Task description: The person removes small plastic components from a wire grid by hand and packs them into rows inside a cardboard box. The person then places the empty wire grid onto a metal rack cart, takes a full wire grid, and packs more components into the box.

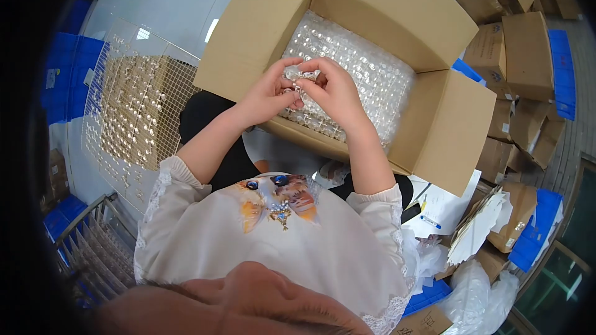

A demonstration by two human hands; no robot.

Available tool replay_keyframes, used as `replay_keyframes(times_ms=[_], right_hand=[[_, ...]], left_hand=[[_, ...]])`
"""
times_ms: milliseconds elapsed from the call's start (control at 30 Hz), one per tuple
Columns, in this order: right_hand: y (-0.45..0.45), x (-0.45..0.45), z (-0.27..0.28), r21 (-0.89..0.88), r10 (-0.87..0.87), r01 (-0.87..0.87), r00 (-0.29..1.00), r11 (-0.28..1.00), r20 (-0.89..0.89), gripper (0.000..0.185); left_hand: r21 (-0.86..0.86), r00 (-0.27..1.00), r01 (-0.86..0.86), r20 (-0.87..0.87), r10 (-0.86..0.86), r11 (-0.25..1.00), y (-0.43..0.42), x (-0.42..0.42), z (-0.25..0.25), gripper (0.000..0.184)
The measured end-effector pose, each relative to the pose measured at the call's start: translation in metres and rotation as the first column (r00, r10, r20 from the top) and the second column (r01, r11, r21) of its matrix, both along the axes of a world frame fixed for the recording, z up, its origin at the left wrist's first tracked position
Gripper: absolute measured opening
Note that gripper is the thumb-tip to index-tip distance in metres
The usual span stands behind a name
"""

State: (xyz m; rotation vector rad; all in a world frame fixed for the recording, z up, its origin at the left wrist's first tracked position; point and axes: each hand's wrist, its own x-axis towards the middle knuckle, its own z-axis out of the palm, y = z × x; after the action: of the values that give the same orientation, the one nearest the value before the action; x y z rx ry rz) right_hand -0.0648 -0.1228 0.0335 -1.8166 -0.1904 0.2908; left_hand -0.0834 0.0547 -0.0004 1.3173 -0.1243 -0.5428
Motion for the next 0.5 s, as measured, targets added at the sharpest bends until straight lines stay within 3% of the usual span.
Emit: replay_keyframes(times_ms=[167, 233, 267, 333, 367, 500], right_hand=[[-0.004, 0.016, 0.004, -0.109, 0.152, -0.164, 0.982, 0.98, -0.109, 0.014], [-0.008, 0.028, -0.02, -0.079, 0.088, -0.101, 0.984, 0.992, -0.152, 0.014], [-0.011, 0.035, -0.038, -0.052, 0.036, -0.046, 0.982, 0.998, -0.185, 0.015], [-0.015, 0.045, -0.077, 0.001, -0.058, 0.061, 0.966, 0.998, -0.251, 0.015], [-0.016, 0.047, -0.097, 0.003, -0.058, 0.061, 0.966, 0.998, -0.252, 0.015], [-0.016, 0.041, -0.173, -0.389, -0.019, -0.107, 0.952, 0.915, -0.305, 0.017]], left_hand=[[0.099, 0.998, 0.048, -0.044, -0.044, 0.994, 0.01, 0.005, 0.009, 0.065], [0.303, 0.995, -0.099, 0.052, 0.087, 0.948, 0.014, 0.01, 0.009, 0.067], [0.3, 0.996, -0.091, 0.044, 0.082, 0.949, 0.017, 0.014, 0.006, 0.067], [0.165, 0.925, -0.364, 0.182, 0.334, 0.917, 0.024, 0.023, 0.001, 0.062], [0.167, 0.925, -0.364, 0.181, 0.334, 0.917, 0.027, 0.025, 0.001, 0.062], [-0.034, 0.939, -0.343, -0.054, 0.34, 0.939, 0.037, 0.033, 0.004, 0.057]])
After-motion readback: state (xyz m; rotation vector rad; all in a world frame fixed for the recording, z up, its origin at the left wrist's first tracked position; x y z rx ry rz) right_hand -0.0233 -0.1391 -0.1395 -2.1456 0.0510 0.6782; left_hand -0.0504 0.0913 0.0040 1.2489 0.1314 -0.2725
